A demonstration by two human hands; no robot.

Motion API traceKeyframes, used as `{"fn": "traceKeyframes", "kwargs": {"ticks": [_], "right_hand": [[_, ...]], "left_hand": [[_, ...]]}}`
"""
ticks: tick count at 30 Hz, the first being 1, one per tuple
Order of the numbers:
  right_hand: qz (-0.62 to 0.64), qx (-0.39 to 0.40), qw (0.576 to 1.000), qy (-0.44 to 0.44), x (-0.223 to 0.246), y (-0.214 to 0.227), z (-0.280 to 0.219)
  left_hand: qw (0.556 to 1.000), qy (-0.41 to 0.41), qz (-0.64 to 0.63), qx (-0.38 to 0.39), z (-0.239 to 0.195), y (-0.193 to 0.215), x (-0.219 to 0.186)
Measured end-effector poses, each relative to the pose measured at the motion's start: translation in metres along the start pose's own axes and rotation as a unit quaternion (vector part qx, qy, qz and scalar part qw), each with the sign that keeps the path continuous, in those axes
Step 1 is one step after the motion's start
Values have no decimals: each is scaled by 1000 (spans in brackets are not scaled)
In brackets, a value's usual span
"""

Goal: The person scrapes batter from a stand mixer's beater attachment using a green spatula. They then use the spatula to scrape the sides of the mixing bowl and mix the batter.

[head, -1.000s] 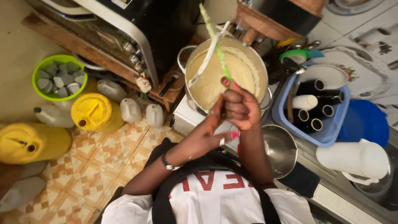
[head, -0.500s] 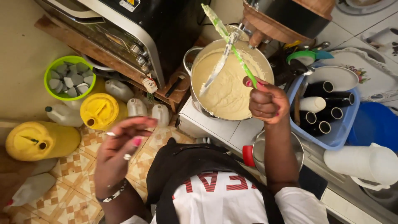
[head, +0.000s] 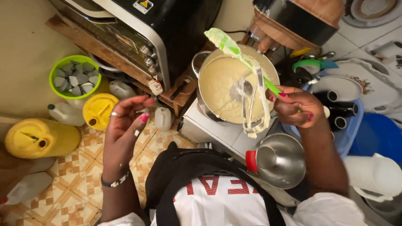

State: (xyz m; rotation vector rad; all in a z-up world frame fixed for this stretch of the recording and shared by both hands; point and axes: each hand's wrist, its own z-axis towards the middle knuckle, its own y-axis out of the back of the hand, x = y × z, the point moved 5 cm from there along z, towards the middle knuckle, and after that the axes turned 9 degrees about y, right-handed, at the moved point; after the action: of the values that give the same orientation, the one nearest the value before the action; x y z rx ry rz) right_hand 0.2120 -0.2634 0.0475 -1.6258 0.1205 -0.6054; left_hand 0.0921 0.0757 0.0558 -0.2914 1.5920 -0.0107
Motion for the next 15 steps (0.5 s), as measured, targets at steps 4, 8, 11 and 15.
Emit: {"fn": "traceKeyframes", "kwargs": {"ticks": [4,8,11,15], "right_hand": [[-25,-21,997,-71,5,-11,-15],[-61,-14,995,-71,16,-18,-21],[-106,7,992,-71,23,-28,-16],[-138,8,989,-47,32,-31,-16]], "left_hand": [[997,35,50,45,19,-19,6],[983,-3,140,118,53,-55,9],[975,-88,86,186,85,-79,19],[965,-118,114,204,121,-103,25]]}}
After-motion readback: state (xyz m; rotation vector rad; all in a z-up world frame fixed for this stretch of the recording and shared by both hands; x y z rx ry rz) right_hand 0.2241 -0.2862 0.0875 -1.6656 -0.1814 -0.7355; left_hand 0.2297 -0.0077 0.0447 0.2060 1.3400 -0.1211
